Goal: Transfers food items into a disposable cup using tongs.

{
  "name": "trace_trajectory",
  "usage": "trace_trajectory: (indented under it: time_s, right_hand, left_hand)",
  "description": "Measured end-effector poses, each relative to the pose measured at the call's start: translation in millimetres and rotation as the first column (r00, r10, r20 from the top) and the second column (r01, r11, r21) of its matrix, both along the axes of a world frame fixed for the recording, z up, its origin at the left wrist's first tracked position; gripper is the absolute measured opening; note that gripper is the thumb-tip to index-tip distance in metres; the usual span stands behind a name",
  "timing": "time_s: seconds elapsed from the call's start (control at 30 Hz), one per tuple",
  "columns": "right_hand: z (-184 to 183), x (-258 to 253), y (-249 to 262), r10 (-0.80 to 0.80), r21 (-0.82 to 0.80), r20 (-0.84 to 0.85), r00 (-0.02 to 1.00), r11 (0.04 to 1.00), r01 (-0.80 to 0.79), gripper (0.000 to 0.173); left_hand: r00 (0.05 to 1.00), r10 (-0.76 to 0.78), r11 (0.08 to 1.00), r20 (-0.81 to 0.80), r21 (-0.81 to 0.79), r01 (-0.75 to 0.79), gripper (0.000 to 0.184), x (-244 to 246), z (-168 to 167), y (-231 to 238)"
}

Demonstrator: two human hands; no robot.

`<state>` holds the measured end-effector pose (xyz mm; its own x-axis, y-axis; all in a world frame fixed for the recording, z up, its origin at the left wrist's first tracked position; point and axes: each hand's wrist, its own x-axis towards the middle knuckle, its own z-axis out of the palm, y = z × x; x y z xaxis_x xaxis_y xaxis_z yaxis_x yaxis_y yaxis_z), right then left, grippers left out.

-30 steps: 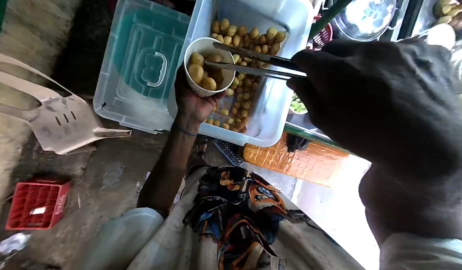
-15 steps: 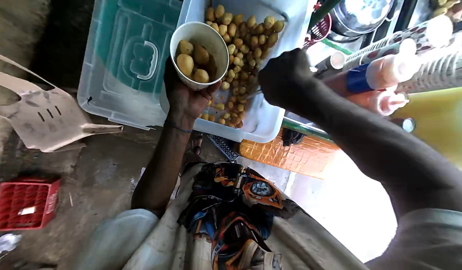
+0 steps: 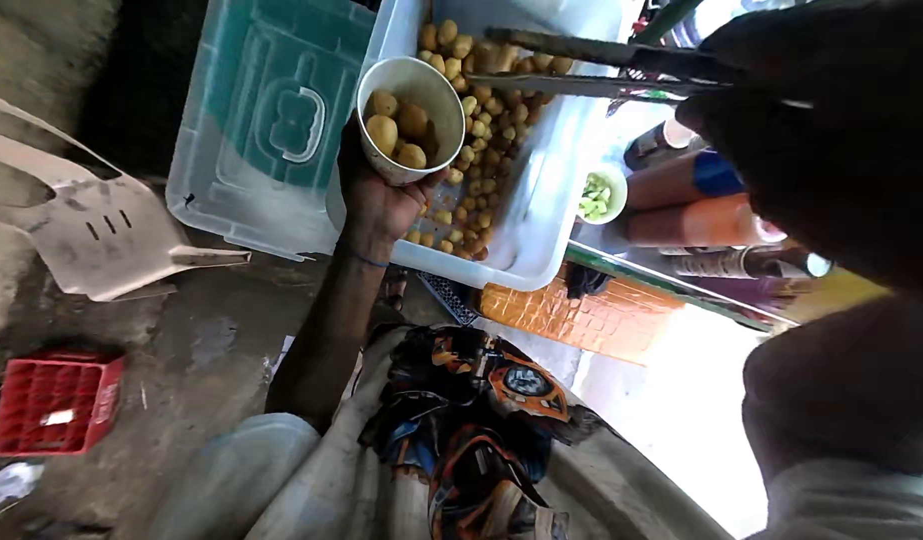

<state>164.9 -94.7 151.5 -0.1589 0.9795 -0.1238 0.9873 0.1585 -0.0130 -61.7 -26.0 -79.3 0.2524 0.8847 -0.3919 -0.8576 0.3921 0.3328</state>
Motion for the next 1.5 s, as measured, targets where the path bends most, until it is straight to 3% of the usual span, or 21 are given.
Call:
trace_trajectory:
  time_s: [0.03,0.13,0.23,0.3,0.37,0.5,0.6,0.67,0.73,0.83,1.0,1.1,1.23,1.37,1.43,1.5]
  right_hand:
    - [9,-12,-10,-0.035,-0.024,-0.029,0.999,0.999,0.034,0.038]
    - [2,2,-19,0.082,0.045,-0.093,0.992,0.996,-0.078,0.039]
    - [2,22,-22,0.002,0.049,-0.194,0.981,0.999,0.008,0.04]
    - [-9,29,-10,0.01,0.058,-0.129,0.992,0.998,-0.003,0.038]
    - [-34,20,15,0.058,0.001,0.055,0.997,0.998,-0.058,0.032]
    - [-122,-41,65,0.103,-0.427,0.369,0.923,0.901,0.07,0.017]
    - [-184,-51,79,0.117,-0.528,0.41,0.904,0.839,0.13,0.016]
    - [-195,-47,82,0.122,-0.53,0.397,0.91,0.84,0.119,0.016]
    - [-184,-40,80,0.133,-0.52,0.393,0.91,0.848,0.1,0.015]
    - [-125,-32,68,0.1,-0.46,0.353,0.93,0.884,0.08,0.012]
    - [-30,26,24,0.068,-0.008,0.047,0.997,0.998,-0.067,0.032]
    - [-8,25,-2,0.083,0.066,-0.042,0.996,0.995,-0.08,0.042]
    - [-9,13,-10,0.199,0.042,0.021,0.98,0.979,-0.2,0.045]
    - [-5,29,-9,0.098,0.031,-0.071,0.993,0.995,-0.096,0.043]
    - [-30,34,10,0.094,0.012,-0.004,0.996,0.996,-0.093,0.04]
    - [-65,9,34,0.095,-0.148,0.106,0.99,0.986,-0.078,0.029]
  left_hand:
    - [1.0,-0.007,1.0,0.006,-0.01,0.007,0.068,0,0,0]
    - [1.0,-0.013,0.999,0.009,-0.047,0.013,0.071,-1,0,1]
    - [1.0,0.009,0.999,0.016,-0.049,-0.008,0.071,-1,1,0]
    - [1.0,0.025,0.998,0.001,-0.053,-0.025,0.07,-1,2,0]
    - [1.0,0.023,0.998,-0.019,-0.063,-0.025,0.068,-1,3,0]
    - [1.0,0.013,0.997,-0.01,-0.081,-0.014,0.069,-2,4,0]
    - [1.0,0.011,0.999,0.016,-0.038,-0.01,0.068,-2,1,0]
    - [1.0,0.009,1.0,0.022,-0.016,-0.009,0.068,-2,0,0]
    - [1.0,0.015,1.0,0.011,-0.019,-0.014,0.066,-2,1,0]
    - [1.0,0.026,0.999,-0.009,-0.038,-0.026,0.064,-1,5,-1]
    - [0.998,0.036,0.995,-0.052,-0.088,-0.041,0.063,0,8,1]
    - [1.0,0.019,0.999,-0.02,-0.038,-0.02,0.067,0,2,0]
    - [1.0,0.017,0.998,0.005,-0.057,-0.017,0.069,-1,2,-1]
    - [0.999,0.026,0.998,0.026,-0.066,-0.025,0.07,-2,2,-2]
    - [1.0,0.03,0.996,-0.002,-0.084,-0.03,0.069,-2,3,0]
    - [1.0,0.023,0.995,0.003,-0.101,-0.023,0.07,-2,5,-1]
